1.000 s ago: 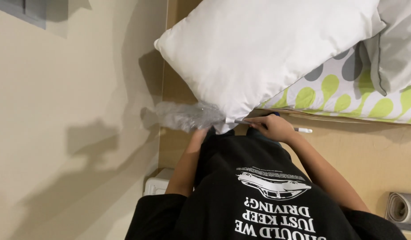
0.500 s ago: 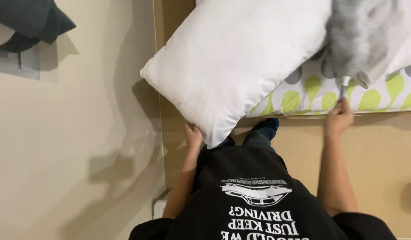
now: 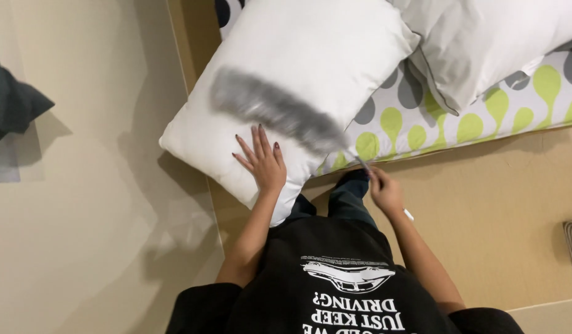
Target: Dusting and arranging pillows on a bed.
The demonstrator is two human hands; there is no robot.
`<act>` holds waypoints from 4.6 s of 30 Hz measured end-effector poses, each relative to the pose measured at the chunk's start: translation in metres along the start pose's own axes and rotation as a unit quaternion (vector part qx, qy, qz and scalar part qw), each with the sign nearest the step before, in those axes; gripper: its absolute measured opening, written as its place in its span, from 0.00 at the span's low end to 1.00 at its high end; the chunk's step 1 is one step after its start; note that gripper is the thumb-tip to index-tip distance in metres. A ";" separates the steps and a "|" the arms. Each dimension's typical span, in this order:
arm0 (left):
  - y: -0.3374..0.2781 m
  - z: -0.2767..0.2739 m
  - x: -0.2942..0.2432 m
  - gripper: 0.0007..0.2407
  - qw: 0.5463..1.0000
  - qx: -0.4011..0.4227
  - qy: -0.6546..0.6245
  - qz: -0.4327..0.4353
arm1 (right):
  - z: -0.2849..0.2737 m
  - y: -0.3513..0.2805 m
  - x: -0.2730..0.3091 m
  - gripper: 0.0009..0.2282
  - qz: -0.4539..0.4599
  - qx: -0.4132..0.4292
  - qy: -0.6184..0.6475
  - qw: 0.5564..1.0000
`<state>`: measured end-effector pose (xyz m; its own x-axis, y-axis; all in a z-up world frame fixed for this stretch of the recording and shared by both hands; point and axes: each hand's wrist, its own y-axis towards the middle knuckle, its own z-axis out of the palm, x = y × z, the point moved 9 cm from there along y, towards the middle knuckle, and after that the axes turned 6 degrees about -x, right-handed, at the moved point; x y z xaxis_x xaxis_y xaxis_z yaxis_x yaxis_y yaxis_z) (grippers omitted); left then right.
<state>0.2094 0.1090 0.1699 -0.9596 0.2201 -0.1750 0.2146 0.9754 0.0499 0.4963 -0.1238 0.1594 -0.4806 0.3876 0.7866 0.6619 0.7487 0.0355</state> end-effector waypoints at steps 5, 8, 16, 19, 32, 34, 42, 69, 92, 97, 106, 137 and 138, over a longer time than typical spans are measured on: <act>-0.004 -0.020 -0.012 0.25 0.991 -0.120 -0.047 0.019 | -0.033 -0.008 -0.111 0.10 0.078 -0.121 -0.039 0.989; -0.002 -0.023 -0.008 0.25 0.989 -0.130 -0.064 0.019 | -0.064 -0.010 -0.154 0.11 0.179 -0.206 -0.153 0.950; 0.022 -0.017 -0.029 0.29 0.980 -0.087 -0.112 -0.143 | -0.080 0.009 -0.085 0.09 0.090 -0.137 -0.002 0.986; 0.039 -0.024 -0.086 0.37 0.982 -0.078 -0.126 -0.116 | -0.053 0.040 -0.053 0.09 0.054 -0.037 0.015 0.998; 0.070 -0.014 -0.140 0.14 0.973 -0.006 -0.229 -0.008 | 0.007 0.105 0.060 0.12 0.015 0.231 0.247 0.941; 0.073 -0.008 -0.109 0.11 0.969 0.008 -0.242 -0.043 | -0.011 0.103 0.071 0.11 0.003 0.213 0.263 0.941; 0.094 -0.141 -0.022 0.05 0.964 -0.228 -0.137 0.001 | -0.035 0.146 0.063 0.09 -0.064 0.095 0.169 0.979; 0.112 -0.101 -0.057 0.17 0.960 -0.101 -0.257 0.046 | -0.105 0.153 -0.037 0.10 0.004 -0.262 0.146 0.954; 0.132 -0.107 -0.056 0.16 0.971 -0.057 -0.231 0.020 | -0.054 0.087 0.019 0.07 -0.042 -0.146 0.081 0.985; 0.128 -0.109 -0.037 0.17 0.953 -0.151 -0.243 0.099 | -0.051 0.094 -0.023 0.07 -0.080 -0.019 -0.036 0.996; 0.118 -0.089 -0.038 0.17 0.953 -0.105 -0.279 0.046 | -0.124 0.057 -0.112 0.11 0.090 -0.265 -0.014 0.960; -0.073 -0.017 -0.140 0.18 0.877 0.123 -0.092 0.456 | -0.177 0.291 0.149 0.11 -0.248 -0.235 0.066 0.938; -0.067 -0.020 -0.140 0.20 0.885 0.148 -0.096 0.430 | -0.168 0.299 0.147 0.11 -0.227 -0.243 -0.014 0.943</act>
<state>0.3258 0.0122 0.2109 -0.3746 0.8529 -0.3637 0.9170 0.3989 -0.0089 0.7198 0.0666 0.3893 -0.7887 0.1057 0.6057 0.5661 0.5090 0.6484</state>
